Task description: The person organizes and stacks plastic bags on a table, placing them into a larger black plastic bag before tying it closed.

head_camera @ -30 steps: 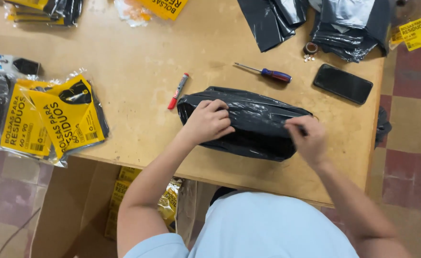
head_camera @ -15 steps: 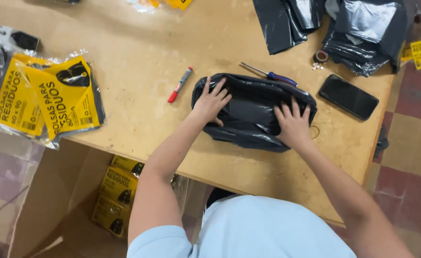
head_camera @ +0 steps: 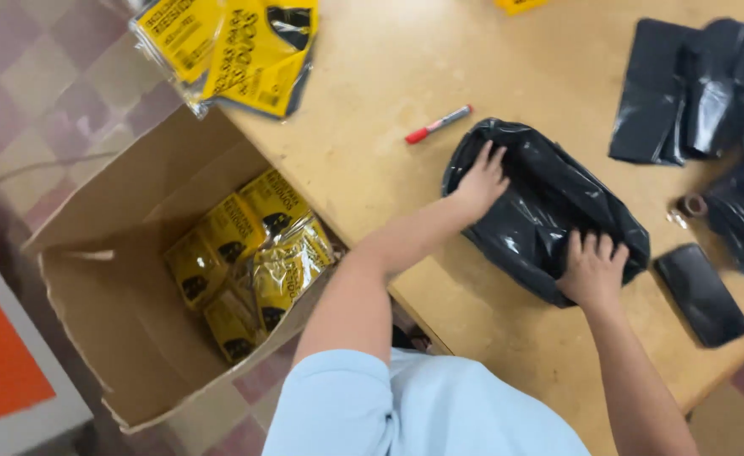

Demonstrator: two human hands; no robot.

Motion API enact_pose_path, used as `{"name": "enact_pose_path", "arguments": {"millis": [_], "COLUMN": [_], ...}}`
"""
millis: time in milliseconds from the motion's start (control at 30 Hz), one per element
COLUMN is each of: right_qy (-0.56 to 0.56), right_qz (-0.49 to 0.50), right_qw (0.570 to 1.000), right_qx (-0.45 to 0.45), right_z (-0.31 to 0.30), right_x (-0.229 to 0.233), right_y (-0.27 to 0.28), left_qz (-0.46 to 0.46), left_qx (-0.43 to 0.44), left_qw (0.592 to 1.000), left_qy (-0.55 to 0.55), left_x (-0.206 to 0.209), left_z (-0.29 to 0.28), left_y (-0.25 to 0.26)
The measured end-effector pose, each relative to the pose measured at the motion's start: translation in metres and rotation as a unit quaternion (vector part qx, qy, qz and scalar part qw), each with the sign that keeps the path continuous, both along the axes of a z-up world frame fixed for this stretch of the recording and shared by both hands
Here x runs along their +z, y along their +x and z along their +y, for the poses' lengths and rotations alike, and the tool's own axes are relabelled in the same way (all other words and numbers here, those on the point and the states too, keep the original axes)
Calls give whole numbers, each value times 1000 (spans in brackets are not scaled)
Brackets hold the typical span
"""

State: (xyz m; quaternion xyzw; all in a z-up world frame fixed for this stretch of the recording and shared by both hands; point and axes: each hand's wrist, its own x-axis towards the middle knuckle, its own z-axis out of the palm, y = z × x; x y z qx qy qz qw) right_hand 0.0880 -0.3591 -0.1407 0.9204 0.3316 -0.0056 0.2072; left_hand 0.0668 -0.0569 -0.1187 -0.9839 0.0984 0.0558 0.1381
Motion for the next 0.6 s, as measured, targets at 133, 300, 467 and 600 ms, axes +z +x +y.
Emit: {"name": "enact_pose_path", "arguments": {"millis": [133,300,467,600], "right_qy": [-28,312,416,388], "right_qz": [-31,-88,138,272], "right_qw": [998,934,859,800], "right_qx": [38,152,264,369], "right_z": [7,58,156,239], "right_x": [41,117,109,106], "right_y": [9,-23,-96,-187], "left_qz": [-247,-216,-43,-39], "left_qx": [-17,89,349,446], "left_qw": [959,824,749,762], "left_qy": [-138,-516,-562,-467], "left_x": [66,96,63,47], "left_z": [-31,-54,-23,15], "left_y": [-64,-222,-354,-429]}}
